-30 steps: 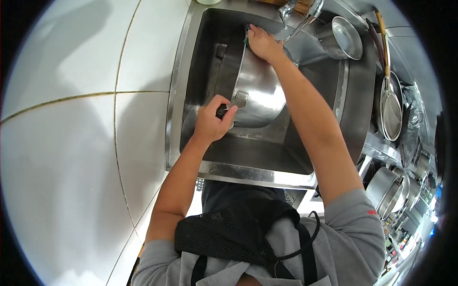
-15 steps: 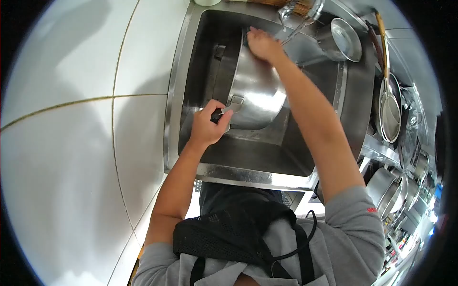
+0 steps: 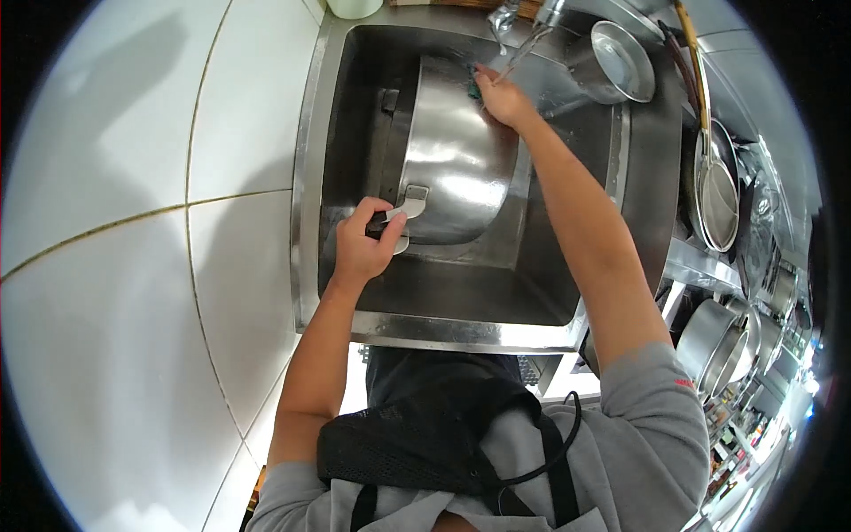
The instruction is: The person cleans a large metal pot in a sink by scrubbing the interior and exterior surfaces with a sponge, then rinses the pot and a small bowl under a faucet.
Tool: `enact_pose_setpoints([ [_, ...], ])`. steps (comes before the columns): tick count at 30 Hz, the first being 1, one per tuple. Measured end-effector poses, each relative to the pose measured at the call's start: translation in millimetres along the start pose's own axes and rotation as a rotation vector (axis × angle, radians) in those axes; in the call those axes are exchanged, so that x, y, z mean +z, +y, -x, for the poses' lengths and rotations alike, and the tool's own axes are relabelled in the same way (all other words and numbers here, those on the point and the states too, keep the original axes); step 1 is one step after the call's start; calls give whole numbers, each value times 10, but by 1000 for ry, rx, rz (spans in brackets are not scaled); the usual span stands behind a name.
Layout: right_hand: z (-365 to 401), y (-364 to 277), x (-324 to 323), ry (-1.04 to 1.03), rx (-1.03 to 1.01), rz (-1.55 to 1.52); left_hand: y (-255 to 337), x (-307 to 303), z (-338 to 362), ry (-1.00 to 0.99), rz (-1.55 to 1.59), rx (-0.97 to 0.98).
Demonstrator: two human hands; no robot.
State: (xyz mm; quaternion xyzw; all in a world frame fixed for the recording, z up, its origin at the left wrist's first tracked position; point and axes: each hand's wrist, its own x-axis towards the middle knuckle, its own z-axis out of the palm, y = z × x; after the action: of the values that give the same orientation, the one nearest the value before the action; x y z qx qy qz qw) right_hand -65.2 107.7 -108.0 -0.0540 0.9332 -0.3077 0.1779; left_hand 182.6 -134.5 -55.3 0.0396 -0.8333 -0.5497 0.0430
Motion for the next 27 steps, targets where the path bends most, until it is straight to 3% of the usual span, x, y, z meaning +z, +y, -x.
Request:
enact_pose_setpoints([
  [2, 308, -89, 108, 165, -74, 96, 10, -13, -7, 22, -39, -4],
  [4, 1039, -276, 278, 396, -327, 232, -77, -44, 9, 23, -36, 29],
  [6, 1658, -316, 405, 335, -448, 328, -169, -91, 11, 24, -38, 62],
  [9, 1544, -170, 276, 239, -539, 293, -248, -103, 2, 13, -32, 15],
  [10, 1262, -91, 243, 340, -567, 138, -209, -93, -16, 5, -25, 25],
  [11, 944, -24, 244, 368, -405, 84, -185, -88, 24, -8, -18, 28],
  [13, 213, 284, 121, 138, -360, -29, -179, -65, 51, 5, 3, -22],
  [14, 215, 314, 100, 141, -348, -37, -161, -55, 79, 10, 31, -63],
  [16, 141, 227, -43, -55, -19, -211, -178, -49, 63, 23, 16, -31],
  [17, 370, 199, 147, 167, -104, -213, -241, -54, 83, 61, -25, 10],
  [19, 1110, -66, 342, 338, -290, -148, -358, -97, 138, 91, -60, 51],
  [21, 1730, -152, 576, 362, -394, 163, -426, -154, 166, 125, -112, 98],
  [24, 1440, -198, 365, 317, -394, 248, -396, -181, 136, 79, -85, 53],
  [25, 1061, -109, 316, 336, -390, 92, -379, -152, 98, 89, -88, 76],
  [27, 289, -23, 119, 102, -99, -196, -316, -101, 141, 60, -59, 6],
])
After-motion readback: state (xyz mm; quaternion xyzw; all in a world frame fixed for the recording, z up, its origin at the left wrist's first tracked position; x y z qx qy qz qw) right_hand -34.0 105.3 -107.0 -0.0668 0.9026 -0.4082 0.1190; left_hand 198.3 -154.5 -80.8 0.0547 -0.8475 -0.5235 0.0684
